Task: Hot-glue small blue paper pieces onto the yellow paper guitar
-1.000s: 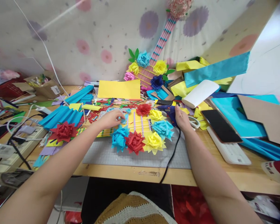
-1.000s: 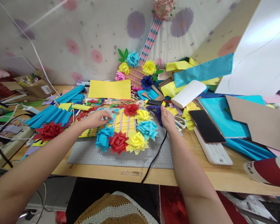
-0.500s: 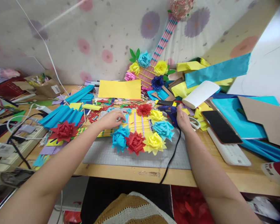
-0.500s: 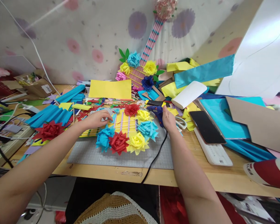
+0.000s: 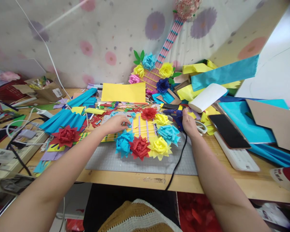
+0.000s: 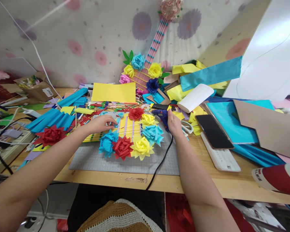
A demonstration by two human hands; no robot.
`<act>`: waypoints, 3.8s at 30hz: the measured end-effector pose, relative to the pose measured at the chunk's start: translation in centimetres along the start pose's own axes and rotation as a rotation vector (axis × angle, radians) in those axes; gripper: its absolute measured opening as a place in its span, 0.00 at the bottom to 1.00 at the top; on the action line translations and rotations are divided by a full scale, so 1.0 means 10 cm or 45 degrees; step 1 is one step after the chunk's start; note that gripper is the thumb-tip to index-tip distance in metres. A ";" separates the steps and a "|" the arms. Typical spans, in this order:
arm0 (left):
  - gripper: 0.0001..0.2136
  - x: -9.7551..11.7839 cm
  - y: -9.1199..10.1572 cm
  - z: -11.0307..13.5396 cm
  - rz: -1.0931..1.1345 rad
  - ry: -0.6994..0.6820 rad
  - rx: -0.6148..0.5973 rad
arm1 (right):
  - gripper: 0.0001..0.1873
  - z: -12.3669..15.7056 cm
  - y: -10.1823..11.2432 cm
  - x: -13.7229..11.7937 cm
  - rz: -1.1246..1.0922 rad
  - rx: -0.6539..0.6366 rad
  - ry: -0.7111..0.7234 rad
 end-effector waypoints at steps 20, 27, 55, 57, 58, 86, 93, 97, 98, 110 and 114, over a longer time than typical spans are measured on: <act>0.11 -0.04 0.04 0.03 0.122 0.173 -0.041 | 0.43 -0.02 -0.02 0.03 0.026 0.015 0.020; 0.10 0.01 0.07 0.02 0.167 0.276 -0.073 | 0.44 -0.01 0.00 -0.01 0.028 0.003 -0.018; 0.06 0.02 -0.04 0.00 0.386 0.217 0.250 | 0.12 0.34 -0.09 -1.03 -0.237 -0.308 0.652; 0.06 0.03 -0.04 0.00 0.452 0.214 0.274 | 0.14 0.42 -0.30 -1.23 -0.201 -0.698 0.621; 0.07 0.04 -0.04 0.00 0.490 0.211 0.279 | 0.15 0.45 -0.40 -1.31 -0.167 -0.821 0.614; 0.11 -0.13 -0.02 0.11 0.857 0.322 0.317 | 0.16 0.51 -0.99 -1.58 0.218 -0.994 0.575; 0.10 -0.07 -0.03 0.08 0.778 0.333 0.326 | 0.16 0.53 -0.95 -1.65 0.354 -0.946 0.698; 0.10 -0.12 0.02 0.10 0.743 0.401 0.382 | 0.16 0.55 -0.92 -1.64 0.459 -0.850 0.790; 0.10 -0.14 0.03 0.11 0.737 0.410 0.396 | 0.16 0.56 -0.92 -1.63 0.489 -0.835 0.843; 0.10 -0.08 0.00 0.09 0.924 0.394 0.464 | 0.15 0.39 -0.53 -1.57 0.329 -1.011 0.888; 0.09 0.00 0.02 0.06 1.005 0.442 0.466 | 0.09 0.26 -0.04 -1.43 0.113 -0.697 0.855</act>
Point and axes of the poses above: each hand's wrist, its own z-axis away from the middle knuckle, its own y-axis out of the back of the hand, x = y × z, the point moved 1 cm from there along -z, towards the middle knuckle
